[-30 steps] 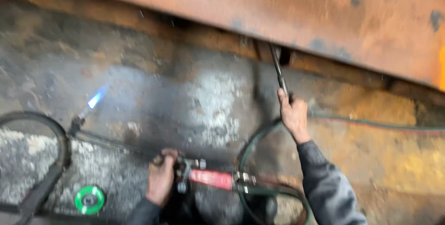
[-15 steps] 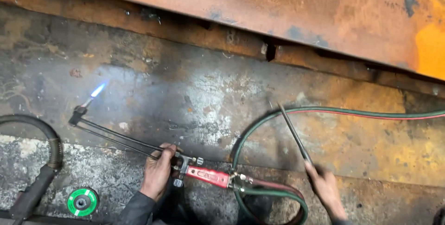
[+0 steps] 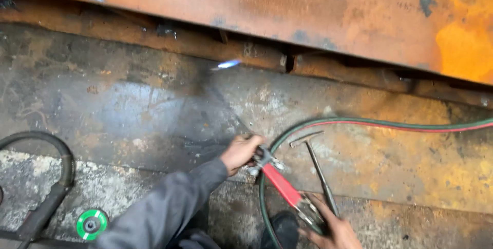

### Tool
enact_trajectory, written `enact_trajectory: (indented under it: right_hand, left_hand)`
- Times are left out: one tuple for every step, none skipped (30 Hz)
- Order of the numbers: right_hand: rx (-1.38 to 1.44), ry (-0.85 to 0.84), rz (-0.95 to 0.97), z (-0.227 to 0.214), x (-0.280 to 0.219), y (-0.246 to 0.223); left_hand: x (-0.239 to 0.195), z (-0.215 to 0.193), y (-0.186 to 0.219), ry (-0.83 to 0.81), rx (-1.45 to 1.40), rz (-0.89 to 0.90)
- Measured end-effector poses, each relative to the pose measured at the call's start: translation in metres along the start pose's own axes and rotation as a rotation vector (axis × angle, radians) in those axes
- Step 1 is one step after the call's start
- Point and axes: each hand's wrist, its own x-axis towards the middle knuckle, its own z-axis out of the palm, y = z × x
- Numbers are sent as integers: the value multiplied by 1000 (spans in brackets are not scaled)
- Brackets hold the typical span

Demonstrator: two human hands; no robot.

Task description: The person uses a cutting torch to cut through a large industrial metal plate.

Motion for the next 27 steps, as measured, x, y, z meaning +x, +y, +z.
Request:
enact_trajectory:
  right_hand:
    - [-130,-92,321,-4,-12,1]
    - [-132,-96,323,-13,-13,5]
    - [-89,-55,326,-20,-17,9]
    - [-46,-15,328,-26,-21,13]
    - [-53,-29,336,-35,-23,17]
    - [3,34,332,-44,-26,22]
    - [61,109,323,-53,-24,25]
    - [58,107,326,-58,-22,14]
    - [131,147,298,-64,-19,3]
    - [204,187,269,-68,-15,-7]
    - [199,176,281,-64,-3,-22]
    - [153,239,137,-58,10,-37]
    - [105,301,-1,-52,19,-52]
    - [101,284,15,-45,14,-61]
    - [389,270,112,-41,26,-73]
    - [678,243,206,-37,36,-86]
    - [670,242,207,-37,43,-93]
    - [683,264,200,-36,51,-100]
    - [692,286,196,-35,56,-105]
    - [680,284,201,-26,56,-108]
    - [726,304,189,-19,59,-111]
    - [772,323,177,-12,62,-114]
    - [760,321,177,-7,61,-116]
    - [755,315,166,-1,61,-117]
    - [749,305,155,4,60,-119]
    - [737,300,156,3,60,-126]
    - [772,289,164,5,58,-132]
  left_hand:
    - [5,13,7,-92,29,-90]
    - [18,29,11,-90,26,-94]
    - [28,45,13,-218,24,-107]
    - [38,61,14,-346,21,-119]
    - [40,71,19,-341,7,-129]
    - [42,81,26,-316,74,-123]
    - [48,90,36,-296,150,-109]
    - [54,88,36,-296,145,-111]
    - [62,85,37,-221,169,-32]
    - [69,82,37,-146,193,48]
    - [68,72,39,-145,183,34]
    - [66,61,41,-50,115,-20]
    - [62,51,40,46,45,-80]
    - [54,45,34,48,33,-100]
    - [57,36,41,16,-5,7]
    - [59,27,49,-15,-41,114]
    - [55,28,47,-14,-49,116]
    - [50,29,44,-41,-194,78]
    - [45,31,39,-68,-343,37]
    - [46,34,32,-68,-355,36]
    - [49,36,27,-57,-282,86]
    - [52,39,23,-46,-208,135]
    - [51,40,22,-45,-220,138]
    - [51,42,20,-38,-216,180]
    - [51,44,19,-29,-213,222]
    - [54,43,14,-24,-226,224]
    - [57,42,9,18,-230,242]
